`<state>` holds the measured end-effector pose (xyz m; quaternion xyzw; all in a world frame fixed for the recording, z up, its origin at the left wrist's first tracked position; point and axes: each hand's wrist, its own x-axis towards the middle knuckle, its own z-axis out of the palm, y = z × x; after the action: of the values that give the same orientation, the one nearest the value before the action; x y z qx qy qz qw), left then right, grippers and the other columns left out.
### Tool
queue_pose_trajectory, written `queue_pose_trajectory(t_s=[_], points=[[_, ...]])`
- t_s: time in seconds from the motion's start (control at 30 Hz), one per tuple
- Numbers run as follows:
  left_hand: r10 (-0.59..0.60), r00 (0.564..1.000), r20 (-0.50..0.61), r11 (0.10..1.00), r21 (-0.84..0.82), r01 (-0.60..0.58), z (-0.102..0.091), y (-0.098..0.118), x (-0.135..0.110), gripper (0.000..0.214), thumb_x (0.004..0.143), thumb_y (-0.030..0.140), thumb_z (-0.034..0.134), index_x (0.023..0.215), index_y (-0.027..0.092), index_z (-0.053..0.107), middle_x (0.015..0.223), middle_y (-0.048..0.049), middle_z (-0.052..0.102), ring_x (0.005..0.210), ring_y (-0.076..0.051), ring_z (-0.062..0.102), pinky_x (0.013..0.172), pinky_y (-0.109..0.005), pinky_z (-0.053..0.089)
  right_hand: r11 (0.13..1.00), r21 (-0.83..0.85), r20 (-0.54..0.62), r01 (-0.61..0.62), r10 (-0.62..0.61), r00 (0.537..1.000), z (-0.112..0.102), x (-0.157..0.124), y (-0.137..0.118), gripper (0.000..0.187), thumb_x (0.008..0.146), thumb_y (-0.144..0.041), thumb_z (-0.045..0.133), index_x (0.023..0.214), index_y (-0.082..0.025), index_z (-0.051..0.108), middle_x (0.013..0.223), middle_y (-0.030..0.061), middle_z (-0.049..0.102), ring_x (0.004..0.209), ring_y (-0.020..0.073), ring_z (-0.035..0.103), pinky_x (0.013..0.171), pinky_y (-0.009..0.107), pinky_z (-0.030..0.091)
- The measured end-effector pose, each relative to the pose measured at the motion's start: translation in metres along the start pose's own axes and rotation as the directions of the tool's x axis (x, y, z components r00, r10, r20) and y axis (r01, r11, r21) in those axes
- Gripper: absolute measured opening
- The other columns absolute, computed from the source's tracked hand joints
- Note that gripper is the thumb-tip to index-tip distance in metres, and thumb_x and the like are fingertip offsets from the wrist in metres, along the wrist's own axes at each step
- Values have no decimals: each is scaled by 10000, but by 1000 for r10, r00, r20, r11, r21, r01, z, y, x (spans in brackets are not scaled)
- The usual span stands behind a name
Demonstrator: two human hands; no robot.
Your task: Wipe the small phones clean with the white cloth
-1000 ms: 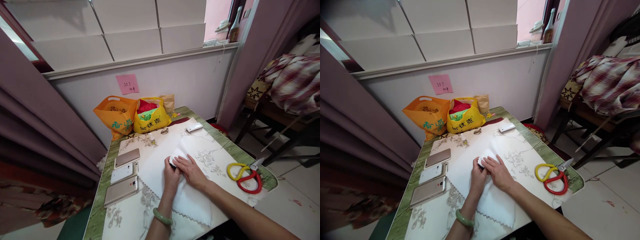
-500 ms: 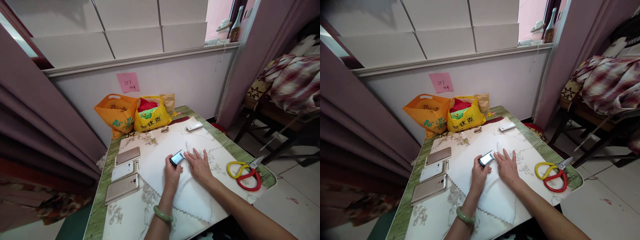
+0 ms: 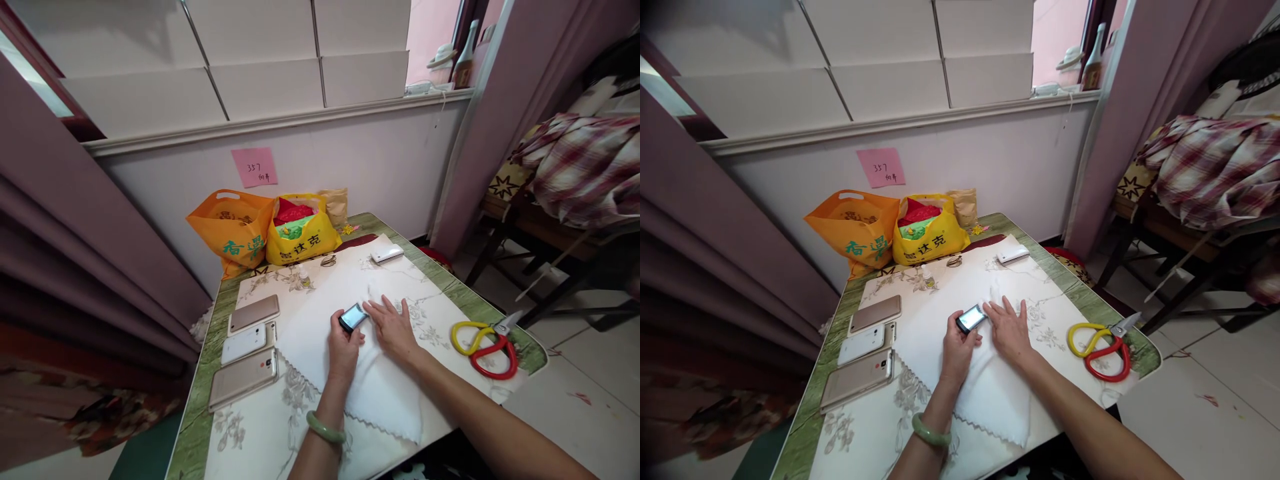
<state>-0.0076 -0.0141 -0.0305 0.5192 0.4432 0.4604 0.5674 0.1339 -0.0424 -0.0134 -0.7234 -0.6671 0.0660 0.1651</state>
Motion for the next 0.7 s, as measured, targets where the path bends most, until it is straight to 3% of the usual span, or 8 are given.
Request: queue_pose_trajectory(t_s=[0.07,0.13,0.2,0.33,0.4,0.57,0.7], points=[[29,1000,0,1000,0,-29,-1,-1,1,501,740,233,618,1196,190,413,865,-16,660,649,-134,648,642,-272,543,994,35,49,108,-110,993,-3,2,-5,652,818,-87,403,1426,-322,434,1452,1,478,1420,285,268,1117,629,29],[76,997,-8,997,16,-76,-2,-3,2,447,735,239,636,1136,191,443,862,-13,659,695,-139,651,663,-265,540,954,96,102,283,-293,951,-7,5,-11,675,822,-102,399,1447,-356,387,1485,-25,432,1425,241,266,1139,578,54],[90,996,-8,996,17,-90,-3,-3,3,413,735,240,640,1097,190,448,841,-6,653,684,-138,648,651,-262,538,934,109,132,340,-352,927,-10,12,-12,693,814,-109,405,1450,-381,368,1495,-38,415,1427,233,259,1137,584,43],[22,1000,6,1000,-21,-21,-1,-1,0,455,747,242,621,1144,186,407,795,3,648,581,-133,636,594,-274,538,992,-27,100,126,-123,987,-7,23,-5,649,804,-118,421,1428,-296,431,1449,34,482,1429,305,236,1088,670,-40],[26,1000,-3,1000,-18,-26,-1,-1,0,457,752,256,624,1150,186,411,811,-7,653,596,-137,642,598,-276,538,995,-48,65,86,-83,994,-3,19,-5,630,804,-124,426,1422,-245,443,1434,67,497,1425,309,245,1091,663,-55],[155,985,-78,979,150,-142,-3,-7,1,450,704,291,707,1105,181,534,834,-24,646,704,-157,632,679,-289,531,978,23,10,210,-210,978,6,-4,-7,669,811,-98,398,1450,-297,384,1484,11,434,1423,232,266,1136,588,-5],[288,939,-189,917,338,-213,-3,-8,3,428,649,329,766,1019,168,625,914,-62,600,653,-151,580,630,-298,508,1000,-13,-40,-6,5,999,5,-3,1,660,819,-126,415,1461,-273,373,1456,46,471,1417,289,272,1111,642,10]])
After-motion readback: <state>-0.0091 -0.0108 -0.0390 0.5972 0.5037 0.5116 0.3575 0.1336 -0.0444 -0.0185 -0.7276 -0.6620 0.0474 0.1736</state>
